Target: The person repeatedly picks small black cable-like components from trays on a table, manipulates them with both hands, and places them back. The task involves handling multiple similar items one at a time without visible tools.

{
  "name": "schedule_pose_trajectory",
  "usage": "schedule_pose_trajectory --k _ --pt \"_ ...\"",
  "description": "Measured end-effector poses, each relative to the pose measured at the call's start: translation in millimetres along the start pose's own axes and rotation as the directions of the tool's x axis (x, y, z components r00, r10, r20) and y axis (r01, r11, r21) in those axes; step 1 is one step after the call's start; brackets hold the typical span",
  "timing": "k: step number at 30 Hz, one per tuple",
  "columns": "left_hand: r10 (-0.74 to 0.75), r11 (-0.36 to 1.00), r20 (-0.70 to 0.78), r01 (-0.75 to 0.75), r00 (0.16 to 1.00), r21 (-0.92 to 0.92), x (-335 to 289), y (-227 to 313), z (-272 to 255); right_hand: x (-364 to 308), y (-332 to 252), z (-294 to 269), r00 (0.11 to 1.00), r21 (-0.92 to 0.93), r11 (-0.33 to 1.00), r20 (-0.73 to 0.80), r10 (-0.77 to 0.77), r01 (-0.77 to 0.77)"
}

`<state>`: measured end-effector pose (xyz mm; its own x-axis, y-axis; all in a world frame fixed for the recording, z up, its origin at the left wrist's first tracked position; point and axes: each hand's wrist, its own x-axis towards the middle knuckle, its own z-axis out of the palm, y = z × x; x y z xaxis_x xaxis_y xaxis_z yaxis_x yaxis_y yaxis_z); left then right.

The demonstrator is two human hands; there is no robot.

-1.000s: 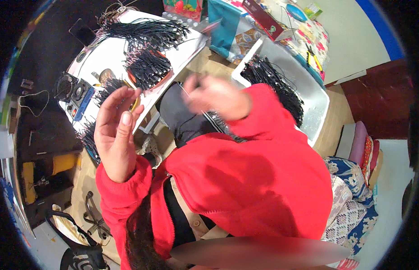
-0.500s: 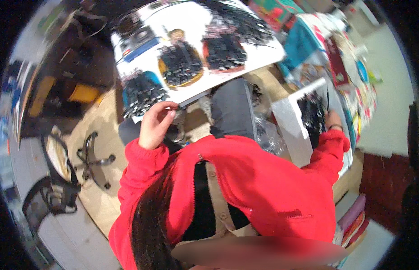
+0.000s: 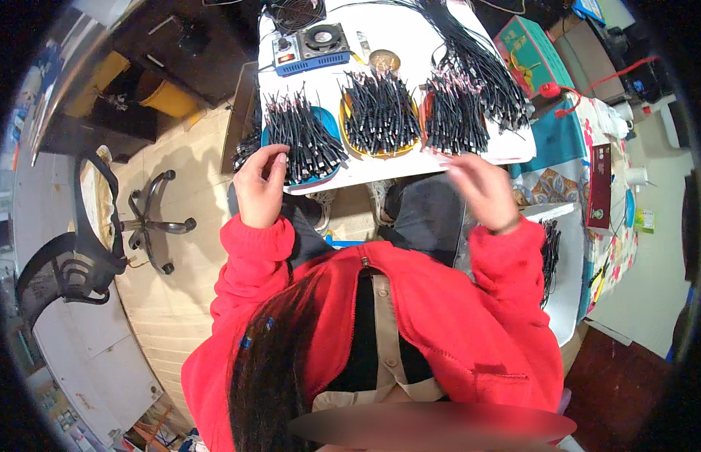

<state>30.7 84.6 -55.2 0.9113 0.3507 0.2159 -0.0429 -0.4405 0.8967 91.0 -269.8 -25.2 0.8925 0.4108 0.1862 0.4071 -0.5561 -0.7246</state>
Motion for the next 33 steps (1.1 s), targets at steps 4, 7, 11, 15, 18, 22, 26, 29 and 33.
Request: schedule_pose_trajectory --k 4,7,11,15,18,22,26,29,33 --pt "-0.084 0.991 -0.080 0.075 0.993 -0.107 -4.7 -9.2 -15.5 86.8 -57.3 81.5 0.967 0.046 0.990 0.209 -0.144 0.137" --pt "-0.113 0.988 -0.095 0.102 0.989 -0.113 -12.4 -15.1 -32.5 123.5 -79.8 126.3 0.971 -0.086 0.993 0.234 -0.058 0.080" --pt "-0.188 0.967 -0.064 0.173 0.980 -0.189 -19.5 -26.0 -44.6 139.0 -85.9 152.6 0.953 -0.319 0.945 0.302 0.036 0.065" --pt "-0.188 0.945 -0.027 0.173 0.982 -0.278 -16.7 -37.0 -41.4 141.5 -79.9 159.6 0.963 -0.276 0.961 0.266 0.046 0.030" --pt "-0.184 0.933 0.000 0.175 0.983 -0.315 -15.5 -39.9 -38.7 141.1 -74.8 158.0 0.962 -0.203 0.979 0.269 0.043 0.013" --pt "-0.178 0.917 0.004 0.168 0.984 -0.362 -17.7 -38.0 -37.5 138.7 -74.3 155.0 0.955 -0.149 0.982 0.255 0.149 -0.114" --pt "-0.163 0.941 -0.002 0.155 0.987 -0.299 -20.2 -33.4 -37.1 135.4 -76.5 151.0 0.921 -0.217 0.976 0.378 0.092 -0.009" --pt "-0.135 0.941 -0.013 0.124 0.991 -0.314 -23.1 -26.9 -37.6 130.6 -74.4 143.7 0.918 -0.153 0.986 0.377 0.121 -0.067" --pt "-0.149 0.908 0.040 0.152 0.988 -0.391 -25.0 -10.1 -35.6 113.0 -72.0 128.5 0.933 0.065 0.985 0.337 0.128 -0.158"
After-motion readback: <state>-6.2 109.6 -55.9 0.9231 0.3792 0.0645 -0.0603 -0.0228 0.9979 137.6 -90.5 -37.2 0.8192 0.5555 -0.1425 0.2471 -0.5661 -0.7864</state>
